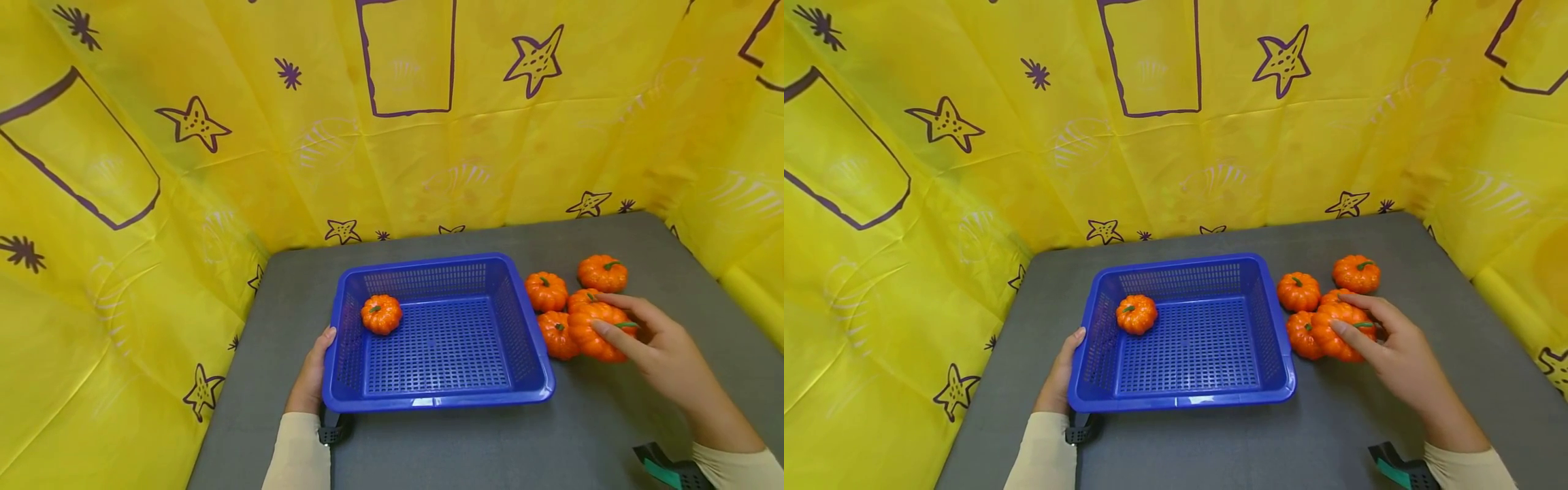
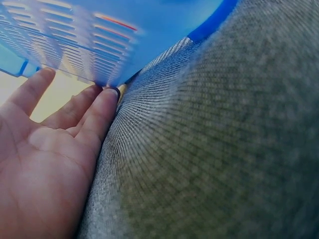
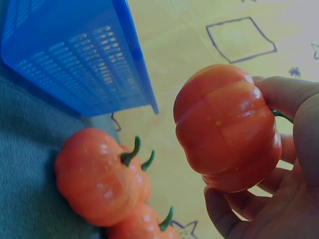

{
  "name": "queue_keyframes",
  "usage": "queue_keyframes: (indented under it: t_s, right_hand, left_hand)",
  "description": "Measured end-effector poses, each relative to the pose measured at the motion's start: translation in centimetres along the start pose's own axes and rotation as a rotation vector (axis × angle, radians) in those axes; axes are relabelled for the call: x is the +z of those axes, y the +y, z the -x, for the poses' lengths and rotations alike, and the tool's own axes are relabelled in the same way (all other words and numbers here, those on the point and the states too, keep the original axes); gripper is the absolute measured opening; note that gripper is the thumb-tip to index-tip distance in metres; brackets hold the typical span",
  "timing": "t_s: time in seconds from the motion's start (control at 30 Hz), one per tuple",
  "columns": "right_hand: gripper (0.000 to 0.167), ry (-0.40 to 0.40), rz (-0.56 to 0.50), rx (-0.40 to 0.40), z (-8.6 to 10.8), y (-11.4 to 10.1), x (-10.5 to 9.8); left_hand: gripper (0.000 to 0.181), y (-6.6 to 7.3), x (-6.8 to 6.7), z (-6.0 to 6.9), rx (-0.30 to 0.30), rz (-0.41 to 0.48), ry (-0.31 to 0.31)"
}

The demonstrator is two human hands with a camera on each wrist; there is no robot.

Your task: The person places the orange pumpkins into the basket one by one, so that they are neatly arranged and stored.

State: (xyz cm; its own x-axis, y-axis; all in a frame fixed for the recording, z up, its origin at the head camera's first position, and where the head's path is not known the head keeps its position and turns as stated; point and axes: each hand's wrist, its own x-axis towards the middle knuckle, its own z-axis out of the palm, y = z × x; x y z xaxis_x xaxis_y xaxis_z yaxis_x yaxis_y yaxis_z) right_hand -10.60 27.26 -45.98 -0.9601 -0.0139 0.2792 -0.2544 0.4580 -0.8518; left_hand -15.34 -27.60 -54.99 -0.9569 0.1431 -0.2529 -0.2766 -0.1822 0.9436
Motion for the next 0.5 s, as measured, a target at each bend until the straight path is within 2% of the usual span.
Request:
queue_keyframes:
  t_s: [0.33, 0.5]
  right_hand:
    - [0.050, -0.031, -0.038, -0.132, -0.5, -1.3, 1.8]
    - [0.050, -0.042, -0.042, -0.159, -0.7, -2.0, 2.6]
  left_hand:
    - [0.068, -0.1, -0.2, 0.0, -0.008, -0.001, -0.006]
    - [0.068, 0.1, -0.2, 0.0, -0.002, -0.002, -0.017]
